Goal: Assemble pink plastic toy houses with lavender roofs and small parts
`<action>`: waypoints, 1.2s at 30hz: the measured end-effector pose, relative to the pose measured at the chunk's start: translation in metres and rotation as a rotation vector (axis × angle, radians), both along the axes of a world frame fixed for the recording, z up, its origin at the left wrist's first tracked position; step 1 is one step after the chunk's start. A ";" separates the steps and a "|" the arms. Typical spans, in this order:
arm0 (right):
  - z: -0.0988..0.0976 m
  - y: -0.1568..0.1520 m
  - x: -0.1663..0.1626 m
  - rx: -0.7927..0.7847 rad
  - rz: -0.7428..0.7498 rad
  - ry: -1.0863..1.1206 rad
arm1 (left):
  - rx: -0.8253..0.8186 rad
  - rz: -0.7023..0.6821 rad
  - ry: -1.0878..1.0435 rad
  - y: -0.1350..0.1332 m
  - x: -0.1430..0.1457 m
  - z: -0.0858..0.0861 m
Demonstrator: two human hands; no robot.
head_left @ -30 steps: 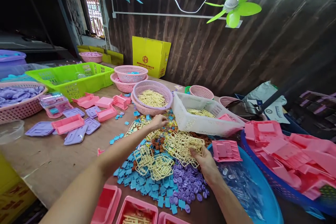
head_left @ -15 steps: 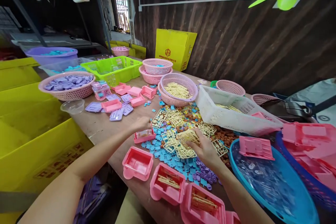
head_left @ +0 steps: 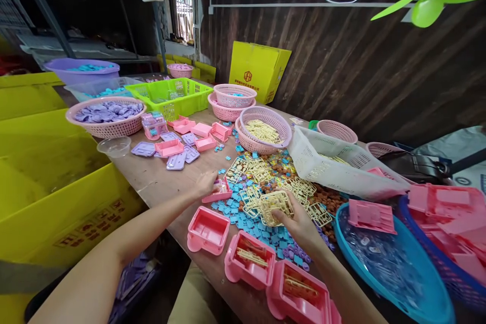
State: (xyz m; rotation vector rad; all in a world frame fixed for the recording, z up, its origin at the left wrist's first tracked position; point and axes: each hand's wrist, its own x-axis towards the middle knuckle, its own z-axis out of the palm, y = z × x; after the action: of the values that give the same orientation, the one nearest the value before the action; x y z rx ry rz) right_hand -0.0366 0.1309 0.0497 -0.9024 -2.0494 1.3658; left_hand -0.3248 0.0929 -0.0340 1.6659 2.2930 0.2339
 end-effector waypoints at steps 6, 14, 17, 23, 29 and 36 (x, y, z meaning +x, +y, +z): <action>-0.003 -0.006 0.000 -0.023 0.005 0.021 | 0.015 0.021 -0.061 0.005 -0.001 -0.004; -0.006 -0.009 0.004 0.007 -0.016 -0.009 | 0.184 0.063 -0.153 0.005 -0.004 -0.009; -0.006 -0.010 0.003 0.011 -0.019 -0.012 | 0.277 0.076 -0.212 0.007 -0.004 -0.011; -0.003 -0.012 -0.001 0.109 0.013 -0.086 | 0.401 0.059 -0.431 0.011 -0.011 0.006; 0.008 -0.028 -0.030 0.466 0.197 -0.045 | 0.442 -0.106 -0.618 -0.012 0.020 0.054; -0.004 -0.044 -0.077 0.471 0.324 -0.108 | 0.507 -0.081 -1.060 -0.075 0.041 0.071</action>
State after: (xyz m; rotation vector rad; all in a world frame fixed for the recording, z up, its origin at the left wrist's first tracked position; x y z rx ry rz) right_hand -0.1132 0.0866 0.0457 -0.4606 -2.5326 0.9216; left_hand -0.2834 0.0175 0.0371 1.2912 1.3932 1.3806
